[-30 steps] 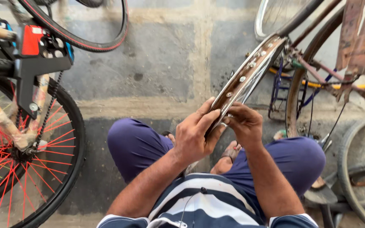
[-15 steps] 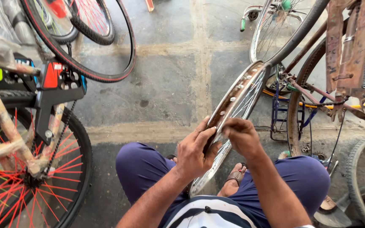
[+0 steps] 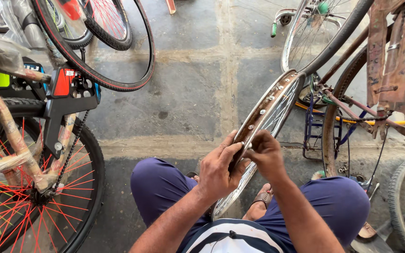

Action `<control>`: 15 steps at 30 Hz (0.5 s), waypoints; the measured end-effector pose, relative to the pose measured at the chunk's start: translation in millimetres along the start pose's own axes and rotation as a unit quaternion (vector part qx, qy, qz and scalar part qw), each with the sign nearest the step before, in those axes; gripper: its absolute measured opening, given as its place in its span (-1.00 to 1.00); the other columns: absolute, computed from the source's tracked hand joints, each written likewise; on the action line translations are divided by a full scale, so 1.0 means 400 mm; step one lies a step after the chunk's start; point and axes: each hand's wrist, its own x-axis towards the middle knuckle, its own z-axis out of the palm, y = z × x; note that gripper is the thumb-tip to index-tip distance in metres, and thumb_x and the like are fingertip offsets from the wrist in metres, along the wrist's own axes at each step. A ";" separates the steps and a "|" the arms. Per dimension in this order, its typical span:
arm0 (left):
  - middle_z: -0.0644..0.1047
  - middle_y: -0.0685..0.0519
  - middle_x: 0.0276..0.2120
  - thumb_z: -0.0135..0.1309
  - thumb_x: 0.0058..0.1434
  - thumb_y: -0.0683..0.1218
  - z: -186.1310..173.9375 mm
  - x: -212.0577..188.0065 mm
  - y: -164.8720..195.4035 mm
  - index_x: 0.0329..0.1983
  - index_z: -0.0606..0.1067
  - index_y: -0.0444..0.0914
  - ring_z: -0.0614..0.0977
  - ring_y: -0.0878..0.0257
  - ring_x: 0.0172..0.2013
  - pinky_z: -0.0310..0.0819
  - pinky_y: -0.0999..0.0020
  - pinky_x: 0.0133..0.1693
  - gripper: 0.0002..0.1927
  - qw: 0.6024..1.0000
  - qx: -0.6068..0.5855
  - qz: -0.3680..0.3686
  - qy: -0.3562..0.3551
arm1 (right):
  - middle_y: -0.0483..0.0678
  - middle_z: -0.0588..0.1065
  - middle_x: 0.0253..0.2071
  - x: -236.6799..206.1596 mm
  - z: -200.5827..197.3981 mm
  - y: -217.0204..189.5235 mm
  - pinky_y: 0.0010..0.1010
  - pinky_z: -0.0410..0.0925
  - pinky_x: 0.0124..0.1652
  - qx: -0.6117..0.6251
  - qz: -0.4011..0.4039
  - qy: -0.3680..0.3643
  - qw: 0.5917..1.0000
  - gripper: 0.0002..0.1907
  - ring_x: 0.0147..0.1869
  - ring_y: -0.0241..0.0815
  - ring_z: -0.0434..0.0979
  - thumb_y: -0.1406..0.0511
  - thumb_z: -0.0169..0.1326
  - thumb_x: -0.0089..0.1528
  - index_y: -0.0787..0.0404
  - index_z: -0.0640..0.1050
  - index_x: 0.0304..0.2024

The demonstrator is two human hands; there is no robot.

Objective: The person sits on the floor holding a bicycle wheel across their lap and works around the rim, turning spoke nipples with a small spoke wrench and rotating the wheel to check and adjust spoke tension along the rim.

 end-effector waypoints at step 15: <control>0.52 -0.31 0.23 0.21 0.35 0.00 0.007 -0.020 0.004 0.39 0.19 -0.37 0.70 -0.10 -0.04 0.60 0.16 -0.03 -0.30 0.999 -0.032 -0.002 -0.002 | -0.01 0.54 0.03 -0.021 -0.015 0.019 -0.40 0.46 0.10 -0.019 0.011 0.012 1.000 -0.48 0.13 -0.23 0.56 0.58 0.22 0.07 0.31 0.49 0.10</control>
